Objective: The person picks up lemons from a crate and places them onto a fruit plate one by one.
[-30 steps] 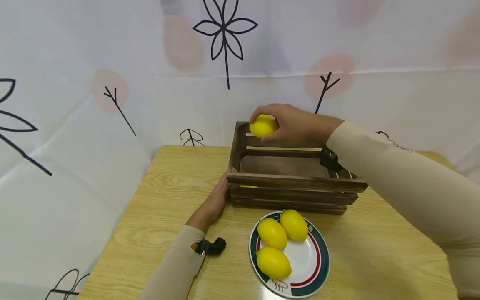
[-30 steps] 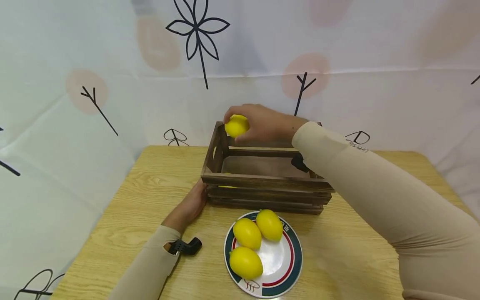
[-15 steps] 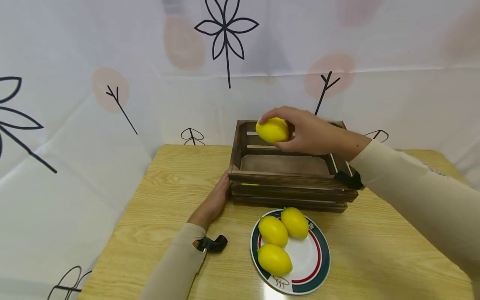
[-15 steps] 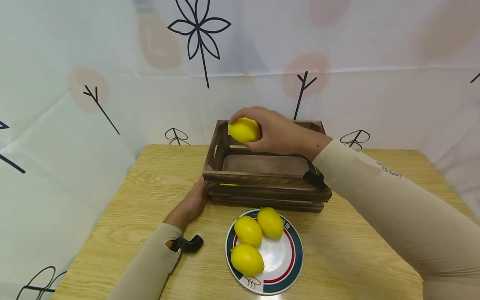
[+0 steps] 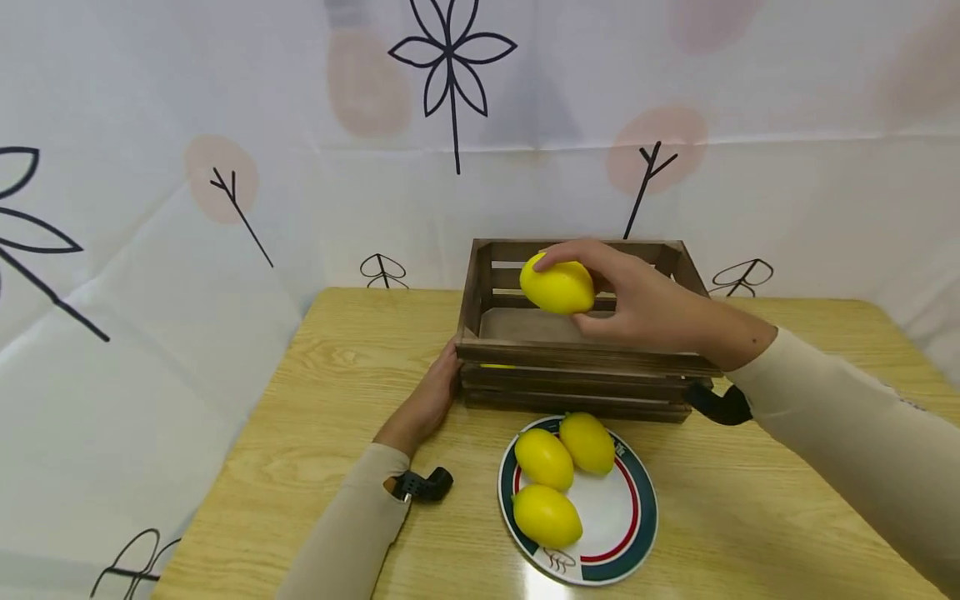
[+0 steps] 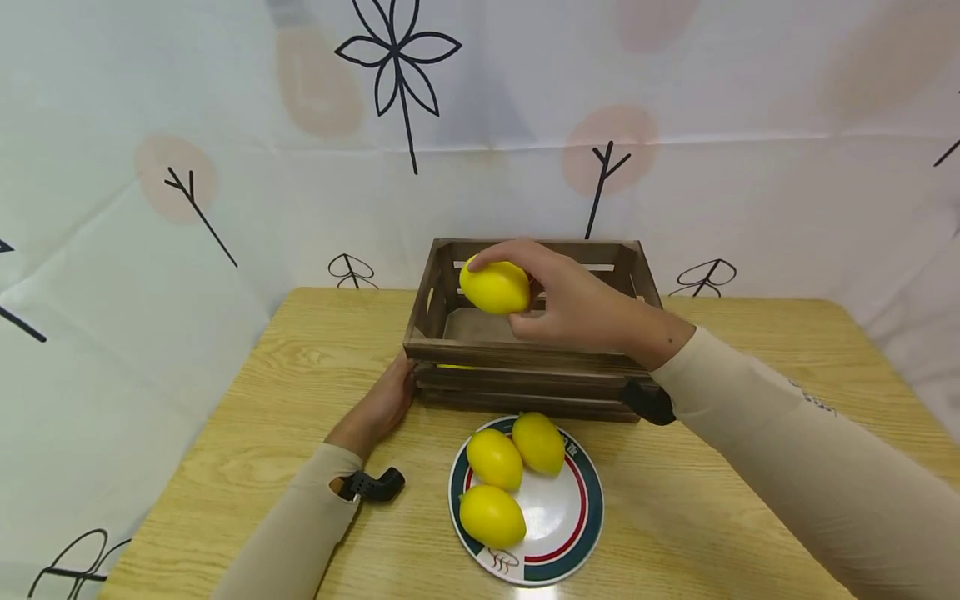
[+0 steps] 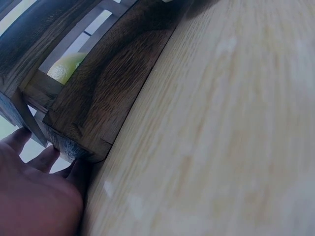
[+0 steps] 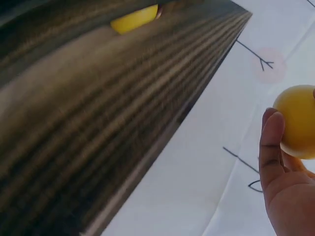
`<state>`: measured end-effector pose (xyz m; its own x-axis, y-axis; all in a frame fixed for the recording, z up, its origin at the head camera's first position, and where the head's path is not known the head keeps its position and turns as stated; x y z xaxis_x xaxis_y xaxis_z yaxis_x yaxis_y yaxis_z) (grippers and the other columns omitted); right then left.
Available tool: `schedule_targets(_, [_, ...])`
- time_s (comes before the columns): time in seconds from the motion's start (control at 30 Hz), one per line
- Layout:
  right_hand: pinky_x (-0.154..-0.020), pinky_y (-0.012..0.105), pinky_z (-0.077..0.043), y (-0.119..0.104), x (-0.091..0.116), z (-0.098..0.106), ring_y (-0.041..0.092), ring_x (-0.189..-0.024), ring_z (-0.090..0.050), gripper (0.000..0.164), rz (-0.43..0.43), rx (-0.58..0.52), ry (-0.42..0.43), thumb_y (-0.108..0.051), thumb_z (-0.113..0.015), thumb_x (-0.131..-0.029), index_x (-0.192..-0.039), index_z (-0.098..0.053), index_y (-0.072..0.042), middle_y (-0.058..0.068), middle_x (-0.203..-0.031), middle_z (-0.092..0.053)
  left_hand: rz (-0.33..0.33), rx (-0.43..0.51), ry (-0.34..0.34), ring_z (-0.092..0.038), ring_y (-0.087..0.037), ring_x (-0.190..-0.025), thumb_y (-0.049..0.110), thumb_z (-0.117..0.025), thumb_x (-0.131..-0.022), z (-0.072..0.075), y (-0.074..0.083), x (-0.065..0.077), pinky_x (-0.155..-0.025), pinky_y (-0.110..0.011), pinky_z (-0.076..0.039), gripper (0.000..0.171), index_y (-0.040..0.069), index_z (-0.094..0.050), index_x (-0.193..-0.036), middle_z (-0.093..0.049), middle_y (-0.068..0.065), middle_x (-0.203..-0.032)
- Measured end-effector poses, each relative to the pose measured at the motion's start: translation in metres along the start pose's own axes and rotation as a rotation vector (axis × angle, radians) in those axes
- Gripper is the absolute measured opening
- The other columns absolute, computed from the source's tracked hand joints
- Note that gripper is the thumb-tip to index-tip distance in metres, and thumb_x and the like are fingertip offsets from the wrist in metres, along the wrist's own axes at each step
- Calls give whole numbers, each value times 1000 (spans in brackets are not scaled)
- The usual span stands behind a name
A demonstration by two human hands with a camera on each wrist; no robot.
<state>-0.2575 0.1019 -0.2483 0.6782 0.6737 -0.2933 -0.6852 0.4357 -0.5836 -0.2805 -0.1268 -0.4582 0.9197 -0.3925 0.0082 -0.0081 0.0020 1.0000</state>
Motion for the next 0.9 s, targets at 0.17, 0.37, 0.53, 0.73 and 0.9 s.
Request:
schedule_targets(0.17, [-96, 16, -48, -5, 12, -7, 20, -113, -54, 63, 24, -42, -1, 5, -69, -85, -138, -50, -21, 5, -145, -47, 17, -9, -12, -2, -20, -156, 32, -20, -110, 1, -2, -1, -126, -47, -5, 53, 30, -11, -162, -7, 0, -169])
schedule_targets(0.37, [-100, 13, -44, -8, 24, -15, 19, -120, -52, 65, 65, -73, 16, 9, -70, -82, -137, -51, -20, 6, -146, -48, 8, -13, -12, -1, -20, -156, 29, -20, -110, 1, -2, -1, -126, -47, -4, 53, 28, -12, -162, -8, -1, -169])
schedule_targets(0.53, [-100, 15, -47, -8, 33, -23, 16, -123, -52, 63, 67, -177, 4, 12, -68, -84, -137, -50, -16, 10, -149, -44, 15, -25, -4, -1, -19, -156, 29, -21, -110, 1, -3, -1, -126, -46, -4, 53, 28, -11, -162, -7, 1, -169])
schedule_targets(0.73, [-95, 21, -53, -6, 46, -32, 12, -118, -54, 59, 53, -240, 4, 10, -66, -88, -138, -49, -16, 11, -149, -43, -2, -30, -3, -1, -20, -156, 29, -22, -111, 2, -2, -1, -126, -47, -3, 52, 28, -12, -162, -8, 1, -169])
schedule_targets(0.9, [-94, 25, -54, -4, 57, -41, 12, -116, -55, 59, 54, -287, -7, 9, -65, -89, -139, -48, -15, 10, -149, -43, 13, -47, 1, 0, -19, -156, 32, -22, -111, 2, 0, -2, -126, -47, -4, 52, 30, -11, -162, -6, 2, -169])
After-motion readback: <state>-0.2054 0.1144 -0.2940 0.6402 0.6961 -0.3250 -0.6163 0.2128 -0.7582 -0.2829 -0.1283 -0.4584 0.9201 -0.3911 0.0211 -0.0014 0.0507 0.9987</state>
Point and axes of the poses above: each hand's wrist, its own x-axis away from the middle knuckle, its own z-axis out of the back of the hand, y = z × x, the point moved 5 cm from there along -x, towards the middle knuckle
